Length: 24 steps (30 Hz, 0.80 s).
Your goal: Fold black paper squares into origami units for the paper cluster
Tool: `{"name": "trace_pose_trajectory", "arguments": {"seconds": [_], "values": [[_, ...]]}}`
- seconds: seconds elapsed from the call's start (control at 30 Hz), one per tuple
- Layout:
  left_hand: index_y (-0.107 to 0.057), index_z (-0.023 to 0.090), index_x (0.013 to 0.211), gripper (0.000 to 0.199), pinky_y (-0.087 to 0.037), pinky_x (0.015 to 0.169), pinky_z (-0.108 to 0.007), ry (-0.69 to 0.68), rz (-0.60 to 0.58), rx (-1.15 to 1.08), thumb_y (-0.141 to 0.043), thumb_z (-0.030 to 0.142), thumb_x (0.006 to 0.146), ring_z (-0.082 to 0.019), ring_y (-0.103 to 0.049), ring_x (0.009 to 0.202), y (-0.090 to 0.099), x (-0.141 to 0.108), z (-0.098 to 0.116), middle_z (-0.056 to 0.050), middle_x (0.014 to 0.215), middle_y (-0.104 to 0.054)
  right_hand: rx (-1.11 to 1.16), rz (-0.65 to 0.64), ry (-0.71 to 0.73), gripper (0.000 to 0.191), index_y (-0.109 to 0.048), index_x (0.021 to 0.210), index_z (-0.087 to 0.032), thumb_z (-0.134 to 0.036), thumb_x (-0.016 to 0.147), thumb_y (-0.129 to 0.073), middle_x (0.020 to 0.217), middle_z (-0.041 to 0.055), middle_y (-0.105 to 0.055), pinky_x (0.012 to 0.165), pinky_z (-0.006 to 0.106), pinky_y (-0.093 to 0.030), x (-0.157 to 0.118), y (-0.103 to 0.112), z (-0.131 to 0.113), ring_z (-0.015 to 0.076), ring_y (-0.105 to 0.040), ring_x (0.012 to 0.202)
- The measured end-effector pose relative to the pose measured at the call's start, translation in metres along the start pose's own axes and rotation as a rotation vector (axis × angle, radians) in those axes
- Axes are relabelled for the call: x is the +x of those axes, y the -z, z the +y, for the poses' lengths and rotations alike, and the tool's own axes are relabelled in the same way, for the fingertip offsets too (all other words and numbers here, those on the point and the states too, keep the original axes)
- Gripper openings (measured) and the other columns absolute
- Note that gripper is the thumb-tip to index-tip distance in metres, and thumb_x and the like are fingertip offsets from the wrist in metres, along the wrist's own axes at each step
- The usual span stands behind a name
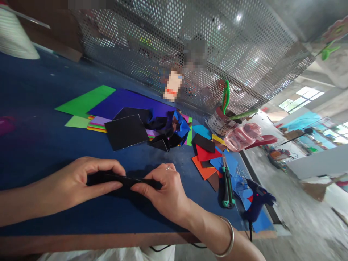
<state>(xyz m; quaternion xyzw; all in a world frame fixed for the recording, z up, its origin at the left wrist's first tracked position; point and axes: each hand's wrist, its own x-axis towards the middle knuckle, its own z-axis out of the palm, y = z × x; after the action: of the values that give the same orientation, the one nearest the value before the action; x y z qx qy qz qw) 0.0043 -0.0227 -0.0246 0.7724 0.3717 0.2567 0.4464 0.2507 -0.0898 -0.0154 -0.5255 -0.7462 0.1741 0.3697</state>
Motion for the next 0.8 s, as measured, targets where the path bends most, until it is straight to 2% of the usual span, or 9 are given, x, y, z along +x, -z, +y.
{"name": "trace_pose_trajectory", "arguments": {"seconds": [0.1, 0.17, 0.3, 0.47, 0.6, 0.7, 0.8], "values": [[-0.082, 0.028, 0.086, 0.026, -0.047, 0.058, -0.028, 0.0, -0.045, -0.017, -0.071, 0.052, 0.089, -0.019, -0.067, 0.063, 0.003, 0.004, -0.007, 0.002, 0.068, -0.075, 0.001, -0.002, -0.019, 0.026, -0.082, 0.08, -0.027, -0.046, 0.094, -0.092, 0.073, -0.0024, -0.077, 0.082, 0.035, -0.056, 0.001, 0.001, 0.0, 0.0164, -0.07, 0.071], [-0.082, 0.028, 0.088, 0.027, -0.049, 0.06, -0.028, -0.002, -0.028, -0.021, -0.072, 0.053, 0.089, -0.02, -0.069, 0.066, 0.004, 0.006, -0.01, 0.002, 0.071, -0.077, 0.0, -0.018, -0.042, 0.021, -0.084, 0.087, -0.027, -0.045, 0.089, -0.096, 0.077, -0.0021, -0.078, 0.082, 0.035, -0.057, 0.001, 0.002, -0.001, 0.0176, -0.071, 0.075], [-0.082, 0.028, 0.09, 0.029, -0.051, 0.063, -0.028, 0.001, 0.0, -0.026, -0.072, 0.056, 0.089, -0.021, -0.07, 0.07, 0.006, 0.008, -0.011, 0.002, 0.076, -0.078, 0.008, -0.036, -0.108, 0.031, -0.084, 0.1, -0.026, -0.042, 0.08, -0.101, 0.086, -0.0017, -0.081, 0.081, 0.034, -0.057, 0.002, 0.004, -0.004, 0.0184, -0.072, 0.079], [-0.081, 0.028, 0.09, 0.028, -0.049, 0.063, -0.027, 0.044, -0.015, -0.073, -0.072, 0.054, 0.091, -0.02, -0.069, 0.071, 0.009, 0.005, 0.001, 0.002, 0.076, -0.077, 0.03, -0.012, -0.169, 0.021, -0.082, 0.087, -0.026, -0.037, 0.081, -0.099, 0.077, -0.0037, -0.076, 0.078, 0.031, -0.056, 0.002, 0.002, -0.004, 0.0167, -0.069, 0.075], [-0.081, 0.028, 0.093, 0.026, -0.051, 0.064, -0.026, 0.069, -0.001, -0.11, -0.073, 0.052, 0.091, -0.02, -0.071, 0.073, 0.008, 0.0, 0.01, 0.003, 0.078, -0.077, 0.013, 0.007, -0.192, 0.025, -0.078, 0.077, -0.026, -0.037, 0.08, -0.101, 0.073, -0.004, -0.074, 0.075, 0.031, -0.055, 0.002, 0.0, -0.002, 0.0168, -0.068, 0.074], [-0.08, 0.027, 0.099, 0.026, -0.056, 0.066, -0.027, 0.053, -0.001, -0.133, -0.076, 0.051, 0.089, -0.021, -0.074, 0.075, 0.006, 0.002, 0.005, 0.002, 0.082, -0.079, 0.009, 0.01, -0.195, 0.03, -0.075, 0.072, -0.025, -0.036, 0.079, -0.102, 0.07, -0.0044, -0.072, 0.075, 0.031, -0.055, 0.002, 0.001, -0.001, 0.0164, -0.066, 0.073], [-0.077, 0.028, 0.114, 0.038, -0.066, 0.077, -0.032, -0.007, -0.009, -0.197, -0.08, 0.051, 0.085, -0.025, -0.081, 0.088, 0.004, 0.008, -0.007, -0.002, 0.098, -0.084, 0.017, 0.015, -0.199, 0.032, -0.073, 0.069, -0.025, -0.036, 0.079, -0.102, 0.07, -0.0045, -0.071, 0.075, 0.031, -0.054, 0.002, 0.002, -0.003, 0.0164, -0.066, 0.073]]}}
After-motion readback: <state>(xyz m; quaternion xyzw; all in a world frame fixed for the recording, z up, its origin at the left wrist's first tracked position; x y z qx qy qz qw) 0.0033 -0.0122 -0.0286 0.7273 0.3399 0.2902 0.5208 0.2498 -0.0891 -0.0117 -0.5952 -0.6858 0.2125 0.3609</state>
